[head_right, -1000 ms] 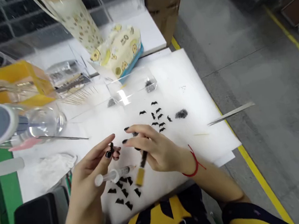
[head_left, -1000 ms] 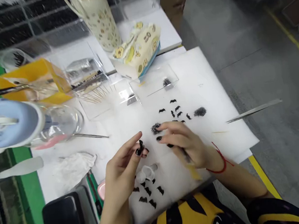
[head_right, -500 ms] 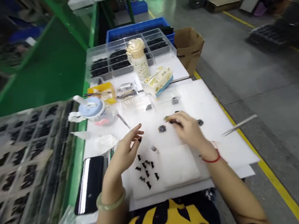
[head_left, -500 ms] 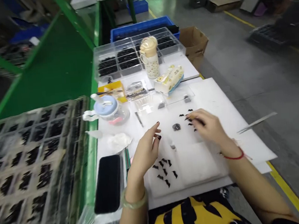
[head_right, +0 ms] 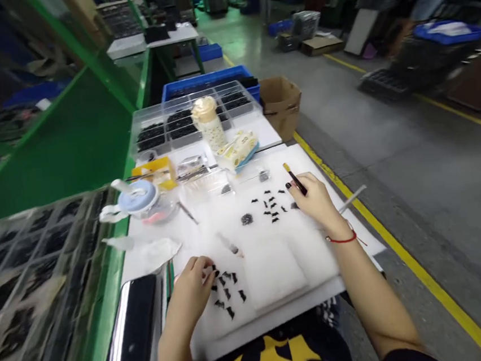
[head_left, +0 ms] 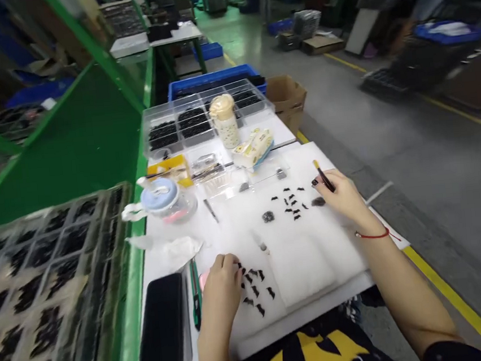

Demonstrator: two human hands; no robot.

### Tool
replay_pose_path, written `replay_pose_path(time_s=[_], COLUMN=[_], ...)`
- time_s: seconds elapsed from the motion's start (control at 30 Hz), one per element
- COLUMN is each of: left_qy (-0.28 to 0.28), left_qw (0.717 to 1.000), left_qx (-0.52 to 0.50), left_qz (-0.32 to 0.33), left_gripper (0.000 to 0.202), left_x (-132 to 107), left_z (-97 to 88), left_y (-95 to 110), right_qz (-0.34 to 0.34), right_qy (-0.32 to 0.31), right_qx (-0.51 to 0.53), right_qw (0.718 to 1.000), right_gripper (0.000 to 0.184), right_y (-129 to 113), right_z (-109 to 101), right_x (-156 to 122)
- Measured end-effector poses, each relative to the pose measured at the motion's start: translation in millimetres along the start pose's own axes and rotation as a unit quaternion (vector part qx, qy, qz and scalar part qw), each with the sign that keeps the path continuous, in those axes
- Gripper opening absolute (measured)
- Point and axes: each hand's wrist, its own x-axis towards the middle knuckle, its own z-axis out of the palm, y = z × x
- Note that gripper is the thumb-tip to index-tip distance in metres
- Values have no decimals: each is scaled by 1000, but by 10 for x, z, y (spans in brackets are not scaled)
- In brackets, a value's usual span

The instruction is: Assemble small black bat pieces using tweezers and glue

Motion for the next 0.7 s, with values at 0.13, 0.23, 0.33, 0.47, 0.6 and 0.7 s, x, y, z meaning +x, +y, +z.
replay_pose_path(time_s=[0.13,0.23,0.33,0.47,0.6,0.7], left_qy=[5,15,25,17,-3,-11], left_qw=[999,998,998,995,990,985], left_qx=[2,-13,-37,-78,-121,-159], left_qz=[43,57,51,55,66,71], left_gripper=[14,11,7,11,18,23], left_x=[52,60,69,175,376,500], left_z=[-20,-52,-104,-198,-270,-261], left_y=[-60,-32,7,7,11,69], right_qz=[-56,-49,-16,7,33,44], right_qy=[-20,-42,-58,-65,14,93], right_qx=[107,126,120,147,206,235], right_qw=[992,990,991,987,978,967], right_gripper=[33,29,25,22,27,29], right_y=[54,87,105,137,290,435], right_z=[-151,-54,19,-76,-89,47], right_x=[-578,-919,-1063,-1055,-959,-904])
